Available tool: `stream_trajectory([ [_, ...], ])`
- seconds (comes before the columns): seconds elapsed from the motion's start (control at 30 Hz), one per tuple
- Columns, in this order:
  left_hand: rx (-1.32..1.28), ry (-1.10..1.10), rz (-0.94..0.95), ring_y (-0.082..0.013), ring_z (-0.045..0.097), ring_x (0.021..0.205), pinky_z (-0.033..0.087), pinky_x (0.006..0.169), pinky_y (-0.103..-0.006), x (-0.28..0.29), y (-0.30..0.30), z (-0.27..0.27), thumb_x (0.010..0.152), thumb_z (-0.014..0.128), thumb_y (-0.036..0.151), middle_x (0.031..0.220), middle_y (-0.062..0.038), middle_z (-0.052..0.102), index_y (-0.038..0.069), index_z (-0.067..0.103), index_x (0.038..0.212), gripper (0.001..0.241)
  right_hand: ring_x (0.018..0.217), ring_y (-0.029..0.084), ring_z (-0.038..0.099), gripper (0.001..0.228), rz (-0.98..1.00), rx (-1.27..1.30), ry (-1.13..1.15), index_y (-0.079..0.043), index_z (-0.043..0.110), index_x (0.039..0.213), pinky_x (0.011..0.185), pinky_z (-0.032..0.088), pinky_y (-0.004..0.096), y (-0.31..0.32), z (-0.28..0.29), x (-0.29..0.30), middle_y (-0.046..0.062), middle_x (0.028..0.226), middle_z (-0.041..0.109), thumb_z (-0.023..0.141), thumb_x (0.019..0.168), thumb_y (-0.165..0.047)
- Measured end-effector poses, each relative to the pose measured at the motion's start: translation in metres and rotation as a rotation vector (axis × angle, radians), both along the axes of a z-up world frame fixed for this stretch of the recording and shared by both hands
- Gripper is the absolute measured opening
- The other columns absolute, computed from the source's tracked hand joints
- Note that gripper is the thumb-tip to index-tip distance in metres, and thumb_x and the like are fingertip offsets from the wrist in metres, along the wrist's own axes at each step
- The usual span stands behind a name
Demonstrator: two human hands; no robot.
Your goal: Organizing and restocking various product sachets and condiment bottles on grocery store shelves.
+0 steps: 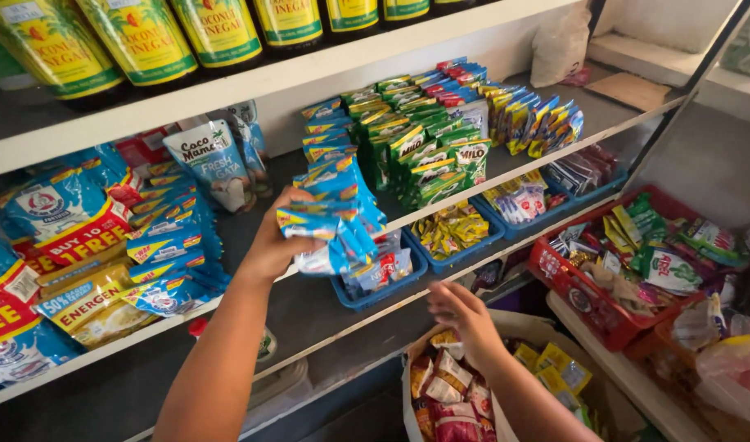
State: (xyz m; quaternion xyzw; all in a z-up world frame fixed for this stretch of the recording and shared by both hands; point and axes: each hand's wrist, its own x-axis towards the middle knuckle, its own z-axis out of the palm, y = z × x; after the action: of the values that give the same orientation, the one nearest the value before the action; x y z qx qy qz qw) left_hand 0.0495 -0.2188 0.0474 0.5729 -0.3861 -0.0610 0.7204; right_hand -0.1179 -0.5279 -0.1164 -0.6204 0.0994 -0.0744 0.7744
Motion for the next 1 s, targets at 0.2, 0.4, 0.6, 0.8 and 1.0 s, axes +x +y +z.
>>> stream_trajectory([
  [0.2, -0.099, 0.003, -0.126, -0.0233, 0.063, 0.120, 0.051, 0.102, -0.0365, -0.069, 0.028, -0.008, 0.059, 0.083, 0.004, 0.120, -0.005, 0.055, 0.005, 0.057, 0.120, 0.066, 0.123, 0.033, 0.058, 0.079, 0.328, 0.537, 0.108, -0.016, 0.050, 0.148, 0.103, 0.043, 0.050, 0.065, 0.071, 0.040, 0.012, 0.138, 0.064, 0.041, 0.091, -0.070],
  [0.4, -0.052, 0.248, -0.311, -0.0289, 0.066, 0.107, 0.055, 0.095, -0.0431, -0.141, 0.060, -0.083, 0.057, 0.097, 0.012, 0.110, -0.012, 0.060, 0.003, 0.057, 0.119, 0.074, 0.125, 0.041, 0.060, 0.099, 0.610, 0.956, 0.057, -0.007, 0.048, 0.148, 0.105, 0.049, 0.058, 0.097, 0.090, 0.030, 0.023, 0.139, 0.061, 0.042, 0.084, -0.083],
  [0.6, 0.163, 0.297, -0.389, -0.0226, 0.062, 0.116, 0.052, 0.102, -0.0383, -0.202, 0.070, -0.089, 0.055, 0.100, 0.016, 0.120, -0.010, 0.061, 0.003, 0.061, 0.113, 0.072, 0.122, 0.038, 0.064, 0.088, 0.556, 0.768, -0.031, -0.009, 0.051, 0.150, 0.100, 0.054, 0.055, 0.107, 0.095, 0.014, 0.024, 0.140, 0.060, 0.055, 0.089, -0.072],
  [0.8, 0.035, 0.279, -0.357, -0.0239, 0.060, 0.111, 0.051, 0.097, -0.0381, -0.208, 0.087, -0.098, 0.054, 0.095, 0.011, 0.113, -0.012, 0.058, 0.003, 0.063, 0.113, 0.068, 0.126, 0.039, 0.062, 0.082, 0.676, 0.831, -0.063, -0.009, 0.049, 0.151, 0.108, 0.048, 0.059, 0.108, 0.102, 0.000, 0.024, 0.139, 0.059, 0.057, 0.093, -0.067],
  [1.0, 0.011, 0.015, 0.053, -0.0232, 0.057, 0.117, 0.047, 0.100, -0.0353, -0.227, 0.048, -0.049, 0.057, 0.087, 0.009, 0.118, -0.010, 0.054, 0.005, 0.063, 0.110, 0.059, 0.130, 0.037, 0.059, 0.094, 0.496, 0.740, 0.118, -0.011, 0.042, 0.152, 0.109, 0.044, 0.058, 0.099, 0.074, -0.063, 0.018, 0.149, 0.056, 0.047, 0.084, -0.075],
])
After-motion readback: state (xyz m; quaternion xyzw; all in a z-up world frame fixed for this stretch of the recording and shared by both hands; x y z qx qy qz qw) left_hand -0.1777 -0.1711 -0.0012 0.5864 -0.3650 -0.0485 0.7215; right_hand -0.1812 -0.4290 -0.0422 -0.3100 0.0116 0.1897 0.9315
